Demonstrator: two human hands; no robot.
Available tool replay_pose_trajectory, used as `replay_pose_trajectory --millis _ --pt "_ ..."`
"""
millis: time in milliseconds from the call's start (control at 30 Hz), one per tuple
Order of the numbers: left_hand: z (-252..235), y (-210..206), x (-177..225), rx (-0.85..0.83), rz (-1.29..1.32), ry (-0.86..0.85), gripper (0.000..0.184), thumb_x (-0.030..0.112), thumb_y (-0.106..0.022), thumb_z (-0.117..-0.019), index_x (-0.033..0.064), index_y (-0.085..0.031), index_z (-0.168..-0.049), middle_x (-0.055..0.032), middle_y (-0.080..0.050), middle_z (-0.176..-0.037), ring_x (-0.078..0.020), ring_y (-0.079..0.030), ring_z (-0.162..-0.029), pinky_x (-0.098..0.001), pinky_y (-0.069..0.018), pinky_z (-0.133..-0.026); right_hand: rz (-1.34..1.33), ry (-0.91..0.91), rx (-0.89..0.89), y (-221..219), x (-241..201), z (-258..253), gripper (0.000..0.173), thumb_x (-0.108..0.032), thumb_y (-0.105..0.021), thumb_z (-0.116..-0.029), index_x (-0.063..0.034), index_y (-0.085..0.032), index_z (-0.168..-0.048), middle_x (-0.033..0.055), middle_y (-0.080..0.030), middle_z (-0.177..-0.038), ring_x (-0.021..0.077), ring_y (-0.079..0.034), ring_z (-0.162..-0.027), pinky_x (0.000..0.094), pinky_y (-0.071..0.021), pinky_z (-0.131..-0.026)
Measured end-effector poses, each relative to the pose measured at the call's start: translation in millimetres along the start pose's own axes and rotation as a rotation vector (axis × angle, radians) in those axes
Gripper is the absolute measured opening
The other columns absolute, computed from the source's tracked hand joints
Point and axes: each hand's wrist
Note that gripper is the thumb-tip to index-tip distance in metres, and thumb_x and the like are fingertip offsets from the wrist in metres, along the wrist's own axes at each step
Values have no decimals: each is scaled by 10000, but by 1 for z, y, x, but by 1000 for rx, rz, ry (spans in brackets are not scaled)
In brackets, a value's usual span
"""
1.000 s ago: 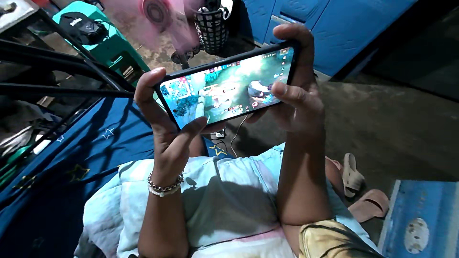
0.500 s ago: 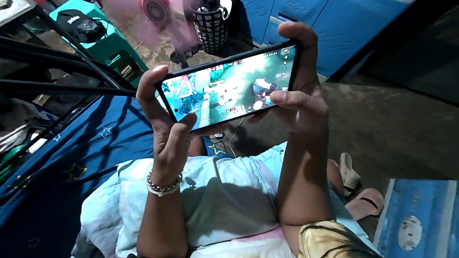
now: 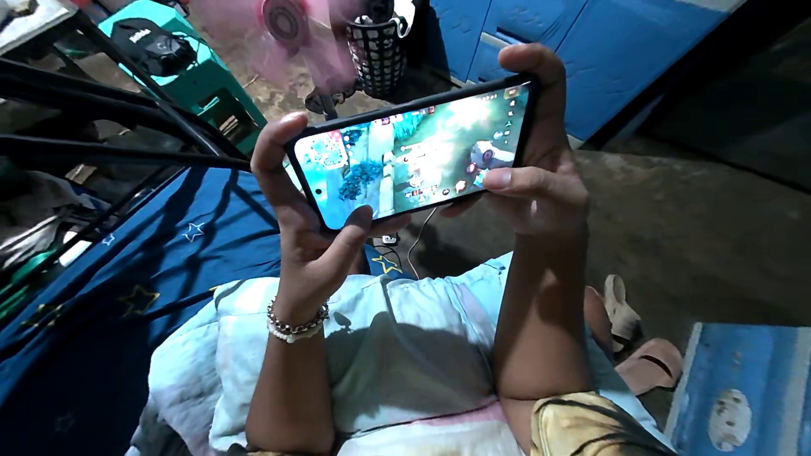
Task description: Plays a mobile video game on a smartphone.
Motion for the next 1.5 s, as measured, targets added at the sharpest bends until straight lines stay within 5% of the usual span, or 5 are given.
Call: replay_pose_trajectory --millis 333,533,700,867,1500 --pt "-3 -5 -4 -23 21 27 888 -77 -699 -849 237 -198 -1512 5 -452 -1426 -169 -611 -1219 -370 -646 -871 -17 -20 11 9 5 0 728 -85 -719 -852 -211 -334 -1457 29 -576 -1323 210 -688 -1064 359 -659 -633" --pt "-3 -10 -5 21 -14 18 903 -79 -731 -826 227 -219 -1505 10 -460 -1413 -143 -595 -1227 -338 -621 -918 -23 -35 17 9 4 3 730 -87 -722 -853 -223 -327 -1451 12 -580 -1317 198 -690 -1067 357 -665 -645" --pt "-2 -11 -4 47 -33 21 891 -96 -724 -819 226 -240 -1495 -7 -469 -1394 -148 -622 -1176 -330 -644 -834 -38 -29 13 7 5 3 731 -57 -708 -845 -229 -331 -1448 24 -581 -1312 213 -695 -1061 367 -663 -614" --pt "-2 -9 -5 46 -129 -41 886 -66 -739 -811 157 -232 -1502 -6 -434 -1423 -124 -556 -1250 -299 -568 -980 -20 -49 47 3 4 5 750 -78 -731 -831 -237 -338 -1450 43 -574 -1295 204 -698 -1031 357 -657 -589" --pt "-2 -10 -3 62 -102 -12 804 -66 -668 -873 180 -244 -1511 -11 -439 -1431 -141 -581 -1233 -310 -613 -906 -19 -42 20 4 4 4 742 -73 -723 -848 -247 -334 -1455 19 -560 -1326 191 -670 -1107 353 -662 -672"
Point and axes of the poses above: each hand's wrist, its own z-axis away from the middle knuckle, its own y-axis out of the back of the hand, x = y × z
